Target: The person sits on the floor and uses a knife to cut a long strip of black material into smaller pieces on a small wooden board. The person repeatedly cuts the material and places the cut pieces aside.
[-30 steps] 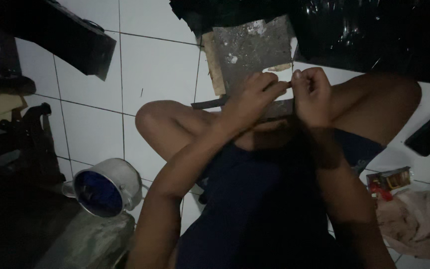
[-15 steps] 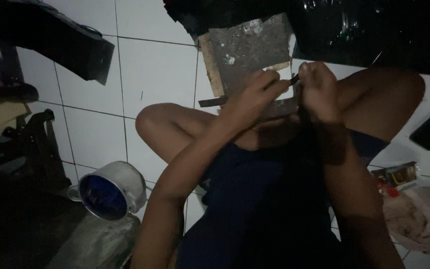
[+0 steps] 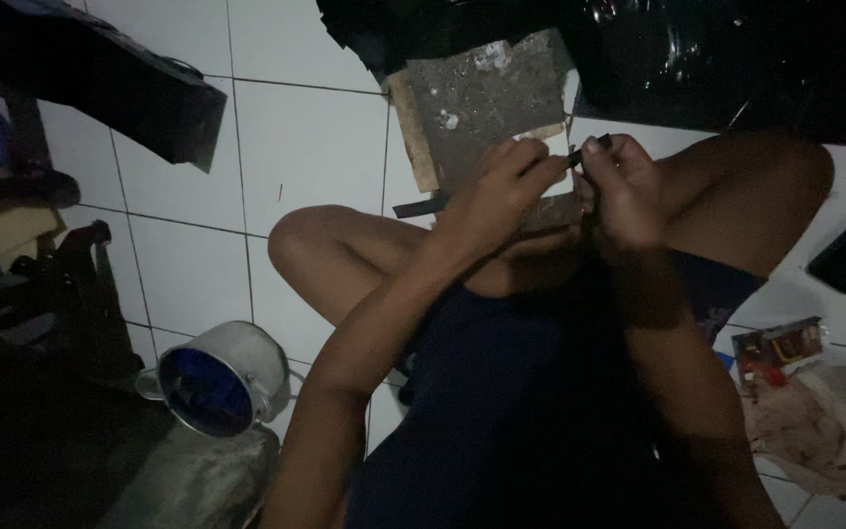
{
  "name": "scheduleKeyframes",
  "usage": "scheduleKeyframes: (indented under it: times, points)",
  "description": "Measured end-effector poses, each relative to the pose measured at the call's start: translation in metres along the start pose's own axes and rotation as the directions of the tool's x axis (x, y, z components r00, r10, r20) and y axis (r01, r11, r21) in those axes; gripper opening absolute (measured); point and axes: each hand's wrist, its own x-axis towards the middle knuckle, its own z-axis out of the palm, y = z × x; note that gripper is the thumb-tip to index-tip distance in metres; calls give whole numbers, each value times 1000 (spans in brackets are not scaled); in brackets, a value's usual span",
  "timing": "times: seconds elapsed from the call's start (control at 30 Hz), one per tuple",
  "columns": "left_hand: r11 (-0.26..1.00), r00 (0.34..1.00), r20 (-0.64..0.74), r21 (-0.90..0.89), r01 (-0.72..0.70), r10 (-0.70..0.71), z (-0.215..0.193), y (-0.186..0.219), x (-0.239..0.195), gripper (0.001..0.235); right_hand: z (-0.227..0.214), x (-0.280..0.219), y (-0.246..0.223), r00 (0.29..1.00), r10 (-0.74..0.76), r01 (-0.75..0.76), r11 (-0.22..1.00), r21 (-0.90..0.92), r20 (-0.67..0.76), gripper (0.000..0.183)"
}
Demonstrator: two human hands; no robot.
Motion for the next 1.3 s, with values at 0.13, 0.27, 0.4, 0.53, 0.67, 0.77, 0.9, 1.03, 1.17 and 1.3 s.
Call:
scheduleKeyframes:
  times: [0.13,0.27,0.4,0.53,0.67,0.77,0.9,1.03,1.17,1.3]
  points:
    - [1000,1000,24,-6,13,-13,-11,-3,-9,28,4,1,0,997,-43,38,995,-95,-58,17]
    - [1000,1000,9,-5,18,-18,-17,-4,-15,26,5,7,2,998,-53,52,999,-15,-20,18]
    - [1000,1000,-5,-20,0,-1,-20,-4,-13,28,5,12,2,998,-40,35,995,-96,-52,19]
    - [999,1000,8,-39,0,0,-17,-5,-9,25,3,16,2,990,5,-36,975,-219,-141,18]
    - [1000,1000,6,-26,-4,4,-13,-6,-7,25,-1,26,6,995,-37,21,986,-165,-95,22]
    - [1000,1000,-13,-10,0,0,-11,-6,-9,22,-6,35,10,993,-35,7,972,-237,-116,22]
    - [1000,1000,12,10,18,-18,-10,-5,-9,21,-11,41,14,986,-52,-4,942,-336,-158,16]
    - [1000,1000,-8,14,-7,7,-8,-5,-6,19,-13,49,20,988,-44,12,979,-206,-151,16]
    - [1000,1000,-5,2,-2,2,-9,-5,-8,18,-22,58,28,984,-28,-22,961,-275,-175,16]
    - [1000,1000,11,-5,20,-20,-9,-4,-6,18,-28,66,36,976,-134,61,924,-377,-170,17]
